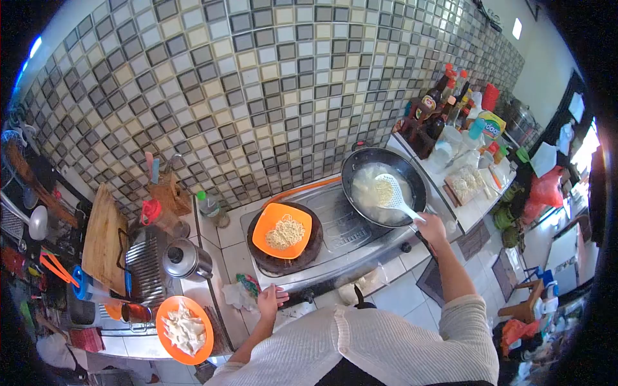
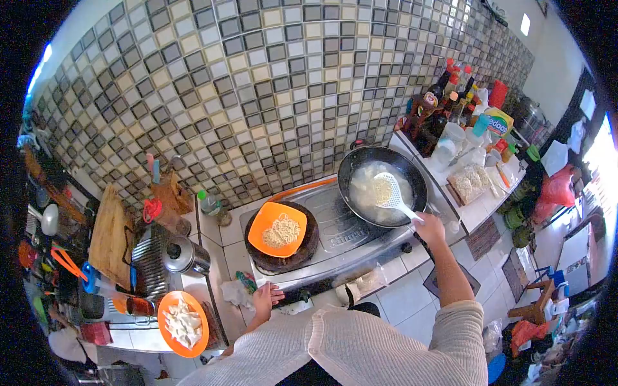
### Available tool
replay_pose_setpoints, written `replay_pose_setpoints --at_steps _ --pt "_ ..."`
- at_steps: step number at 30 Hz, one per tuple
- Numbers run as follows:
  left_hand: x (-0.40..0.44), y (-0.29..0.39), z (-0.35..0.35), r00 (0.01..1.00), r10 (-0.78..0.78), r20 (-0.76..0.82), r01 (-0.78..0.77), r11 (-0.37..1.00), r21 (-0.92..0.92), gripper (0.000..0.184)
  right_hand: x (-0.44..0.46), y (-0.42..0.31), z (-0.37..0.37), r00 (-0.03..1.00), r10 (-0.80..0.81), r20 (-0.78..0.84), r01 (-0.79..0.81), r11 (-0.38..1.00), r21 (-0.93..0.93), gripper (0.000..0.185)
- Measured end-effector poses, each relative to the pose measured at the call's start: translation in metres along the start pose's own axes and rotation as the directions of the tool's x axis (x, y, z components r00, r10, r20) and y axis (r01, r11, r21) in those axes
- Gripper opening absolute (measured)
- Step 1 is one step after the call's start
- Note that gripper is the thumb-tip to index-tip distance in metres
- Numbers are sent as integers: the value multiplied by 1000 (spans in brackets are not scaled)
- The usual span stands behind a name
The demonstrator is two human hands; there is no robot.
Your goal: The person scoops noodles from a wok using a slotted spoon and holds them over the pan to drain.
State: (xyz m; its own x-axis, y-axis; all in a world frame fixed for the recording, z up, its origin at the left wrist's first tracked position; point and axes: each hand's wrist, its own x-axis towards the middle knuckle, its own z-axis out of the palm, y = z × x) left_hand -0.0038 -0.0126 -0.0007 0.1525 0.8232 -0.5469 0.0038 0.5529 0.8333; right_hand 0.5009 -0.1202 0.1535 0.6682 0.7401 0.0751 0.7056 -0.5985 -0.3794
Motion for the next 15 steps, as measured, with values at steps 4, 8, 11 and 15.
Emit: replay_pose_setpoints --at_steps 4,8,11,15 --pt "1 0 0 1000 6 1 -6 1000 30 38 12 -4 21 999 -41 36 39 998 47 34" --pt "0 1 -1 1000 -9 13 9 1000 6 37 19 -5 32 987 -155 52 139 963 230 34" --pt "4 -5 -3 1000 0 19 0 1000 -9 37 19 -10 30 990 -81 114 35 935 354 30" --pt "4 -5 -3 1000 7 17 -7 1000 1 37 23 3 34 977 -46 208 -62 872 486 26"
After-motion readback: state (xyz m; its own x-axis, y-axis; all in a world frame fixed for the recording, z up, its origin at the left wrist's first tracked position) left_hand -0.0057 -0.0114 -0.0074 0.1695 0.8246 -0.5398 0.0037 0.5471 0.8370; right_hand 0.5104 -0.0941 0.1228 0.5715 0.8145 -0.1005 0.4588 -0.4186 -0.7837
